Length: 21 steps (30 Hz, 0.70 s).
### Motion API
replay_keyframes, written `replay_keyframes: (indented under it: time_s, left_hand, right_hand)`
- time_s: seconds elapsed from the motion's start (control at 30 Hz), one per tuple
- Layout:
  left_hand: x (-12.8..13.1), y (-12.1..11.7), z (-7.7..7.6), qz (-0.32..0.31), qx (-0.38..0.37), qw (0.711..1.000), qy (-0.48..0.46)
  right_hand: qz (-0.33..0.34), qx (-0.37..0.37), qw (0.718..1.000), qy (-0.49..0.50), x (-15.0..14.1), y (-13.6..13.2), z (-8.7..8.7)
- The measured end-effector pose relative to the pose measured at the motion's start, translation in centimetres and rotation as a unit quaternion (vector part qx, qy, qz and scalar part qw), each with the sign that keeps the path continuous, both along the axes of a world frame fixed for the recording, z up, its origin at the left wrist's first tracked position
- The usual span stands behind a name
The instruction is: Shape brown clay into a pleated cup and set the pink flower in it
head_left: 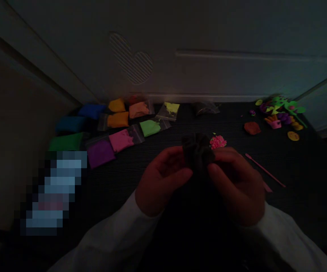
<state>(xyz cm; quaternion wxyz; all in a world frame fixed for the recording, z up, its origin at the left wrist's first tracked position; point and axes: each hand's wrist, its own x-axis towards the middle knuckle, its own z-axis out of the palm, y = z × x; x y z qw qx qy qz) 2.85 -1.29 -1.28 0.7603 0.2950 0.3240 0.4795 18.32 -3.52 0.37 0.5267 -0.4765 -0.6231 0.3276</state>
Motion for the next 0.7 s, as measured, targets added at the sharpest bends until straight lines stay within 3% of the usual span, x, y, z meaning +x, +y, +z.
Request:
replay_keyframes:
  time_s: [0.17,0.47,0.7]
  left_hand:
    - [0.15,0.0,0.13,0.02,0.003,1.0,0.006]
    - [0.17,-0.04,0.27,0.024,0.034,0.999,-0.027]
    - [-0.14,-0.14,0.36,0.013,0.06,0.998,-0.007]
  right_hand:
    - [0.021,-0.023,0.999,0.008,0.0,0.31,-0.41]
    - [0.004,0.064,0.996,-0.059,0.23,0.44,-0.83]
    - [0.011,0.025,0.998,-0.053,0.77,0.72,-0.22]
